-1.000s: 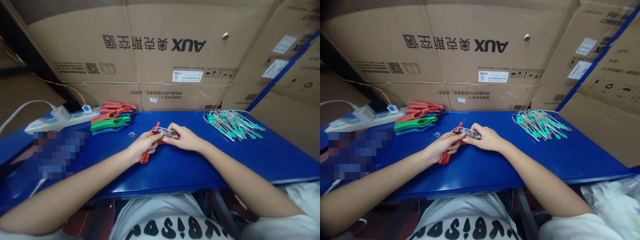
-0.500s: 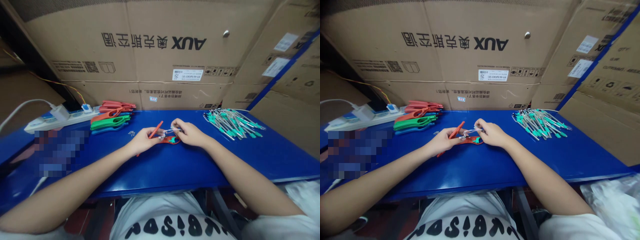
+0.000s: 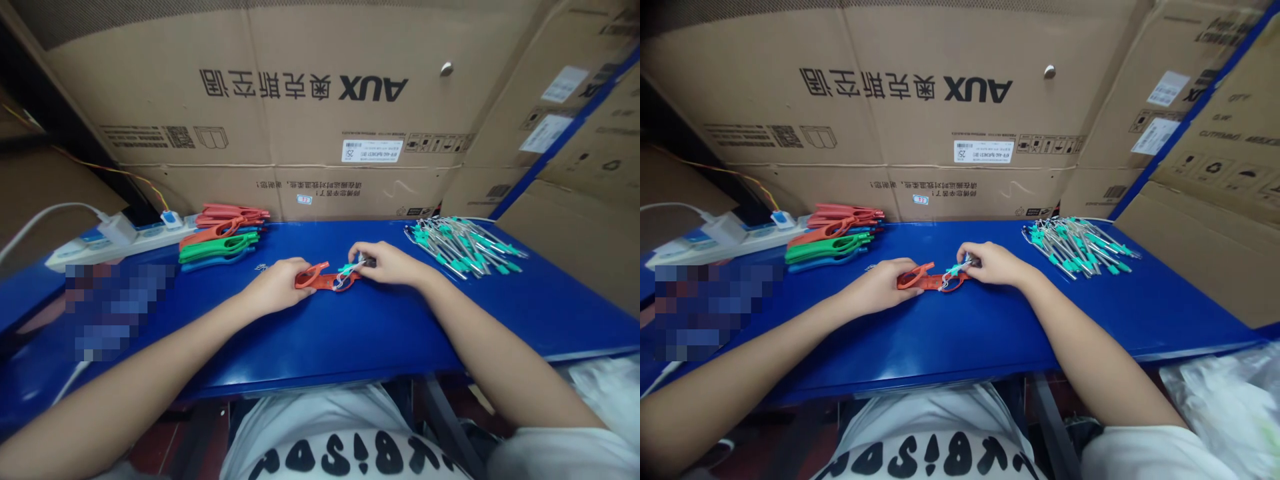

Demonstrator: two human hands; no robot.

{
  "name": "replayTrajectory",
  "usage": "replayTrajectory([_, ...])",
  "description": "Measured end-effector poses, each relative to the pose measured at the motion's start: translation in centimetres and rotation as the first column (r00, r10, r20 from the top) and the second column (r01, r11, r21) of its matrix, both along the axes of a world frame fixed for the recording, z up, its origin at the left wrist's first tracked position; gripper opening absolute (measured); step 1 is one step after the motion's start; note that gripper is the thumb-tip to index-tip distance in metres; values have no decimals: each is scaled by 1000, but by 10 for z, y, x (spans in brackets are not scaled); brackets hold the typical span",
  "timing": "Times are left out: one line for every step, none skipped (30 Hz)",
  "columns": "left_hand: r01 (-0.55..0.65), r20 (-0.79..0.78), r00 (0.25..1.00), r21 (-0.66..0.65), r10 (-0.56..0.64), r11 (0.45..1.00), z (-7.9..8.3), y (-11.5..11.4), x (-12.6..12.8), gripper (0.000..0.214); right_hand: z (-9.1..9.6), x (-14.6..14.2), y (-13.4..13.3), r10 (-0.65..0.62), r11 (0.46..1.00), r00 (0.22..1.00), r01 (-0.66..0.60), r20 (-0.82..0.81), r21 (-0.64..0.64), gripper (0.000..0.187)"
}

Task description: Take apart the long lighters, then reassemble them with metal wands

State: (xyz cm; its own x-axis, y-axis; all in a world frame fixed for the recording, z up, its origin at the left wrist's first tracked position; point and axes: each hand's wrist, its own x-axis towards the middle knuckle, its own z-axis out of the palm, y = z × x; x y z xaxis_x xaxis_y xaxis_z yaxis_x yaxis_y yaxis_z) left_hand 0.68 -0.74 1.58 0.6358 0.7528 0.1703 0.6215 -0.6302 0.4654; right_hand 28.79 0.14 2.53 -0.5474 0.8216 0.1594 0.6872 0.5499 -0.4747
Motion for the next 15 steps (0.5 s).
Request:
replayTrajectory([4,0,1000,7,-4,1000,1,1,-2,11,1,8,4,-54,998,998,55,-41,19,18])
replayTrajectory([3,11,1000,14,-3,1000,1,1,-3,12,4,17,8,-127,990,989,131,-74,47,19])
replayTrajectory([-1,29,1000,19,1,1000,1,1,-4,13,6,28,13,-223,969,970,232,-99,86,19])
replayTrajectory([-7,50,999,25,6,1000,1,2,-4,15,9,41,16,-331,930,937,344,-114,130,20])
replayTrajectory([-12,69,998,31,10,999,1,1,-4,18,12,55,20,-426,885,900,436,-94,163,20])
replayTrajectory([-17,81,997,39,14,999,0,1,-4,19,15,69,23,-523,831,850,523,-52,188,19])
replayTrajectory([-19,88,996,48,15,999,0,0,-3,20,17,83,25,-615,774,788,602,7,196,19])
replayTrajectory([-16,93,996,57,11,998,0,-1,-2,20,19,97,26,-705,702,707,682,63,205,20])
replayTrajectory([-9,97,995,65,2,998,0,-2,-1,20,19,109,27,-783,620,612,752,113,222,21])
replayTrajectory([2,102,995,72,-9,997,0,-4,-1,21,19,119,28,-831,556,534,798,155,230,24])
replayTrajectory([14,109,994,75,-23,997,1,-5,0,23,17,128,28,-860,509,477,830,182,229,27])
replayTrajectory([27,116,993,77,-36,997,2,-7,0,28,15,135,29,-875,479,439,848,204,229,31])
replayTrajectory([40,120,992,76,-49,996,3,-8,1,35,12,139,29,-881,465,419,854,220,233,36])
replayTrajectory([51,123,991,72,-60,996,4,-10,1,42,8,141,30,-884,458,407,855,231,243,41])
replayTrajectory([60,124,990,66,-67,996,5,-11,1,48,5,141,31,-878,469,412,843,243,264,47])
